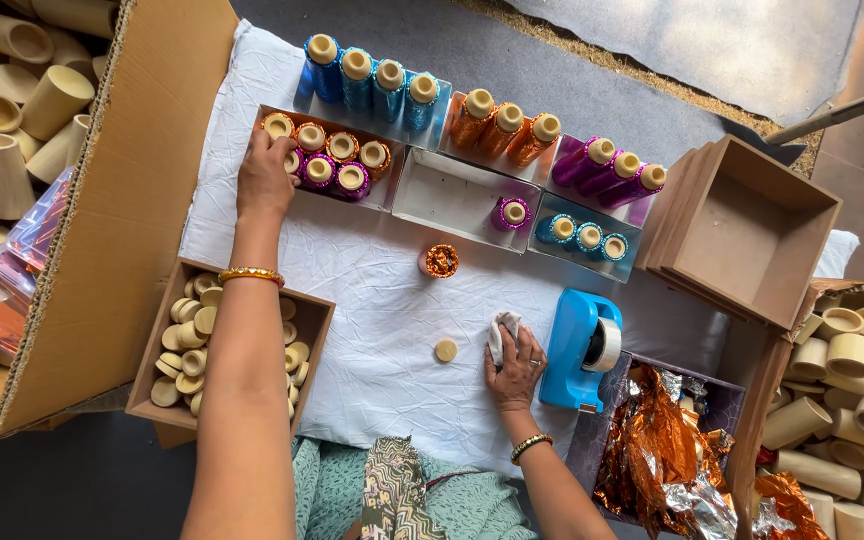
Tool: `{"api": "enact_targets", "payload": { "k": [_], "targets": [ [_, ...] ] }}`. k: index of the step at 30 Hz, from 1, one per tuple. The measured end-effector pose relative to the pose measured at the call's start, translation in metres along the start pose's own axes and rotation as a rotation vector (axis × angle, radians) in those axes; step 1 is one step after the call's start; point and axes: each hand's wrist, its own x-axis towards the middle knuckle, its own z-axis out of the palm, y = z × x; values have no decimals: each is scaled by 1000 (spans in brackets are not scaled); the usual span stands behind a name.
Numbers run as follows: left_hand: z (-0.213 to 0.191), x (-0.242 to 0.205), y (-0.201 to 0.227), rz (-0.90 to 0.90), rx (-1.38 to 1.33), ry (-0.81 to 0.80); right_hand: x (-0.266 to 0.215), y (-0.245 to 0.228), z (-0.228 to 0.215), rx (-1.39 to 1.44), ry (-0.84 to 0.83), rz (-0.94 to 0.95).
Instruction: The person wipes small wooden disks with a cloth, wraps them in foil and paper by hand, and places the wrapped items into cardboard tubes.
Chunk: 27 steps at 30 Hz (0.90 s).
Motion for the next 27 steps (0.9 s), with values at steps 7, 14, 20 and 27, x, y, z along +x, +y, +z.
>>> {"api": "enact_targets", "payload": {
  "k": [7, 14, 20, 27],
  "targets": [
    [-29, -7, 12, -69, -140, -8, 0, 0, 0, 2, 3, 3],
    [-26, -11, 6, -166, -280, 118, 1, -2, 1, -2, 1, 0],
    [-35, -15, 23, -188, -239, 128, -2, 1, 1, -1, -9, 2],
    [5, -42, 48, 254, 15, 101, -1, 1, 1, 1, -18, 10]
  ]
}}
